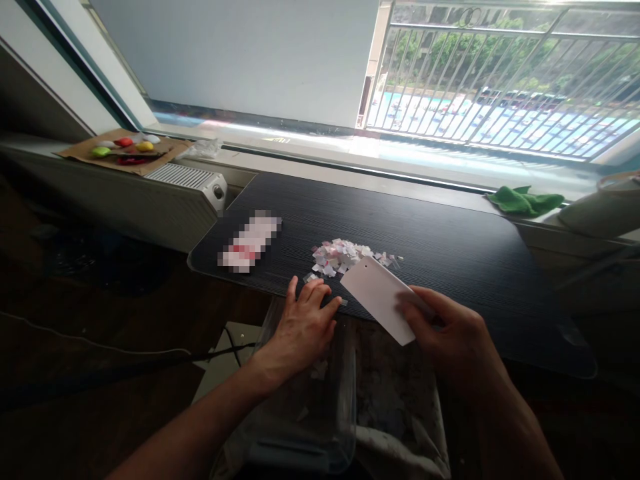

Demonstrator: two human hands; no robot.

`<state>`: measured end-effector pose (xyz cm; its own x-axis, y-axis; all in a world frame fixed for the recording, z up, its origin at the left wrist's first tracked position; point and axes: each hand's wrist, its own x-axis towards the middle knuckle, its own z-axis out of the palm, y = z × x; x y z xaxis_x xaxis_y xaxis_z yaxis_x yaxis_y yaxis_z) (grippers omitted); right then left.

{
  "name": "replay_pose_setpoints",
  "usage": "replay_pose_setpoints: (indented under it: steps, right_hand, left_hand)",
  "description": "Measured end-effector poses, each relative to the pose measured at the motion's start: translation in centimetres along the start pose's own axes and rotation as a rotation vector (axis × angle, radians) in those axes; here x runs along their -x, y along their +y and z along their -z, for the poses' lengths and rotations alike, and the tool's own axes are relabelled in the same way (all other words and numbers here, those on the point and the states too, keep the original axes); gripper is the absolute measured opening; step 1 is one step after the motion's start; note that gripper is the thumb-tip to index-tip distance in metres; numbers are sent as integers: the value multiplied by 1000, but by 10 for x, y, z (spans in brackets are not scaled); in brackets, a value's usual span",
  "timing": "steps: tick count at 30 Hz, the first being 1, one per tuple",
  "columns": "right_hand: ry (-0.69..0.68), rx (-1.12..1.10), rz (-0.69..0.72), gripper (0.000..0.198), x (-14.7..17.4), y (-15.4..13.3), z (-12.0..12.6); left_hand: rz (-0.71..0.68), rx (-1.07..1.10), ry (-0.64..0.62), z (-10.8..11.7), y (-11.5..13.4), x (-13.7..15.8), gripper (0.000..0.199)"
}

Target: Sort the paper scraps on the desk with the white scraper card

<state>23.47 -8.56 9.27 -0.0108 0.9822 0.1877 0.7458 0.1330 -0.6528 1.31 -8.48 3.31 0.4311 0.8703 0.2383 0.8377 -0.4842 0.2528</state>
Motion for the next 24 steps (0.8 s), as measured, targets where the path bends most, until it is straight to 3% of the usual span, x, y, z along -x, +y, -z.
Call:
replay_pose_setpoints:
  steps: [9,24]
  right_hand:
    - [-36,42,20,20,8,4,6]
    - [-93,40,74,20,9,0,2]
  left_hand:
    - [112,-7,62,14,-17,14,34]
    - [142,-12,80,18,-22,20,32]
